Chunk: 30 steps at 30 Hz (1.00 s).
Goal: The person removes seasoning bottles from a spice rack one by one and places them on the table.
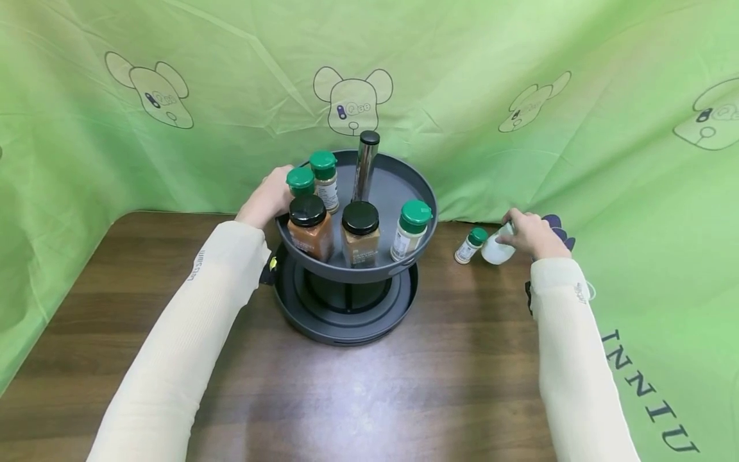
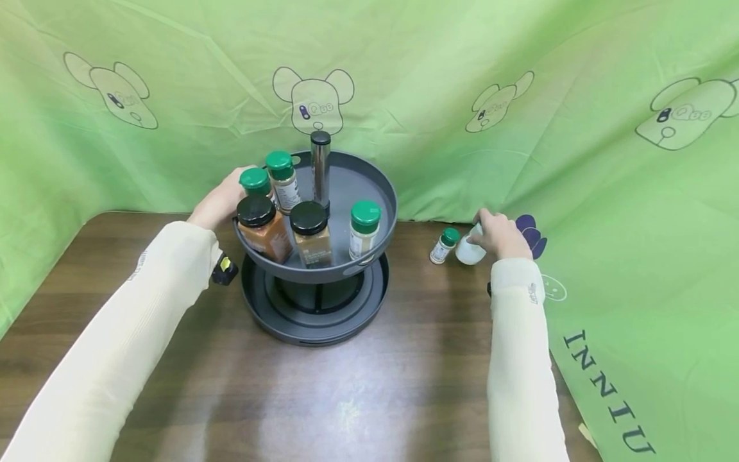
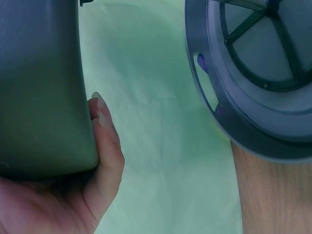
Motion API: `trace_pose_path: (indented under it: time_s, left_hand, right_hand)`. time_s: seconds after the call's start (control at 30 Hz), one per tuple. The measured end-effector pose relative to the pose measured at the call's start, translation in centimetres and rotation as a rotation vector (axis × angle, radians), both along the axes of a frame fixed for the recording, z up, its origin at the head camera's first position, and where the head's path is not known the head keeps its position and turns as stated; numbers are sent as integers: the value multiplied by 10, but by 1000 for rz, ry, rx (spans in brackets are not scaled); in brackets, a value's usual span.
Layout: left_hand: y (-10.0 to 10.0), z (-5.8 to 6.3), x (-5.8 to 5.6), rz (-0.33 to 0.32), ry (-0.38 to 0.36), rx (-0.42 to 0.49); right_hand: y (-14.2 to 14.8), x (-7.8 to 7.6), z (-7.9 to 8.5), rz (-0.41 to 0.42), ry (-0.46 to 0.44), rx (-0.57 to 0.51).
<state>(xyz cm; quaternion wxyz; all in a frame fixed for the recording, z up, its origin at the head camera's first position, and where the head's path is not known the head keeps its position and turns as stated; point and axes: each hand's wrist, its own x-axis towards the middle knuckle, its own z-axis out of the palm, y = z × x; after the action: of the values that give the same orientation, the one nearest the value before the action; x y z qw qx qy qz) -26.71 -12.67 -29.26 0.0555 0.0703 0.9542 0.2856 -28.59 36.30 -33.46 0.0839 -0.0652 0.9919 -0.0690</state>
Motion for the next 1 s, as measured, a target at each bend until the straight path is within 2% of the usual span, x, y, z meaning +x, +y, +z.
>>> trace_pose_path:
  time_s: [0.27, 0.57, 1.0]
  left_hand:
    - [1, -2, -1, 3, 2, 0]
    - [1, -2, 0, 9, -10, 8]
    - [0, 0, 2, -6, 8, -18]
  right_hand:
    - [-2, 4, -14, 4, 50, -34]
    - [-3, 8, -28, 38, 119, -18]
    - [-5, 9, -44, -2, 174, -67]
